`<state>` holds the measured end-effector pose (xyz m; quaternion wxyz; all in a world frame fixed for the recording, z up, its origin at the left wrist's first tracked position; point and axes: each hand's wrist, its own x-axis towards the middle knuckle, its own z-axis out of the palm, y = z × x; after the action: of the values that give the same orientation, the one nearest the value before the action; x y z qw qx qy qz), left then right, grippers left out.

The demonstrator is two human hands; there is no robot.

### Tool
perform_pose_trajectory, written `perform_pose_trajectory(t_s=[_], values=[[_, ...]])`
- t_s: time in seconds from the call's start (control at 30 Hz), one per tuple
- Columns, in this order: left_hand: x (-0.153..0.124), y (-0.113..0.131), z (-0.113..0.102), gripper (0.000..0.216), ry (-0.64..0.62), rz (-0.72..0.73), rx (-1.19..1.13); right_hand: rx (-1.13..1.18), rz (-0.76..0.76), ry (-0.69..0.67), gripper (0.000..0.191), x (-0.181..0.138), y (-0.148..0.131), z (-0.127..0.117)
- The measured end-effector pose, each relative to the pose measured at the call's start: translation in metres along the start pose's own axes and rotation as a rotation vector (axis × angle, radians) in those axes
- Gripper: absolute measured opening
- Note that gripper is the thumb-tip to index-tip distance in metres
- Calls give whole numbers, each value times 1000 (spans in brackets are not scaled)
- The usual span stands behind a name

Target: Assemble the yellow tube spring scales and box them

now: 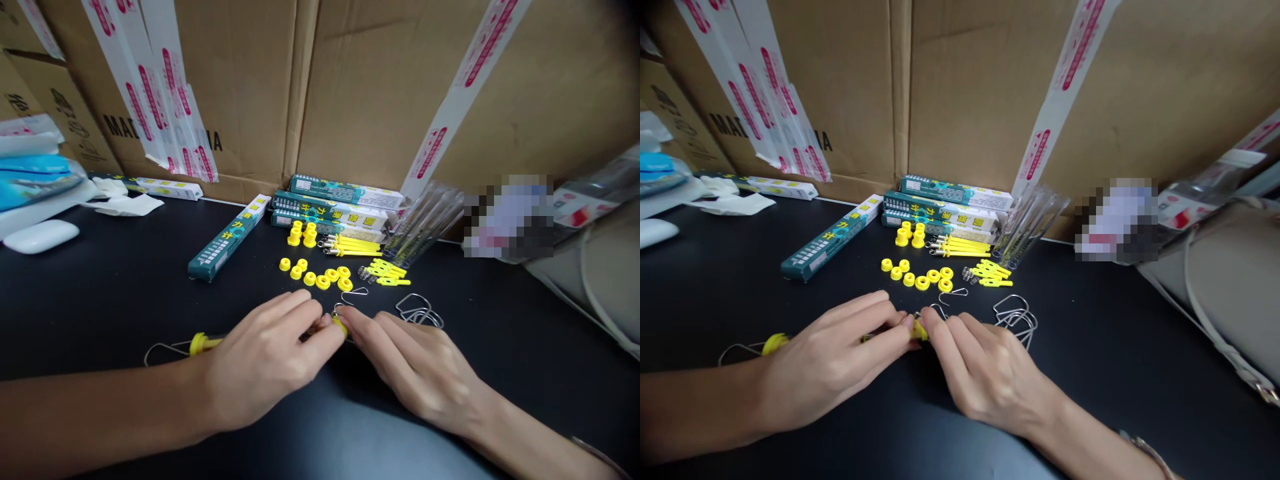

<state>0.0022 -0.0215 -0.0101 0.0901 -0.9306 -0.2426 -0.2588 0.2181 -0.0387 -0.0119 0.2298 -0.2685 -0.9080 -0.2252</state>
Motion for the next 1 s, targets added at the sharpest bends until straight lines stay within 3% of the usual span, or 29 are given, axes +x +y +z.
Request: perform_pose_trajectory(t_s=[0.33,0.6,1.0], values=[[0,-1,-4,14,-28,-93,-149,-5,-41,37,25,-4,3,0],[5,-5,-13,20,-110,-371,-448,12,-82,100,23,-7,0,0],[0,-3,-5,9,-65,-143,-172,67,25,60,21,-7,-3,1]])
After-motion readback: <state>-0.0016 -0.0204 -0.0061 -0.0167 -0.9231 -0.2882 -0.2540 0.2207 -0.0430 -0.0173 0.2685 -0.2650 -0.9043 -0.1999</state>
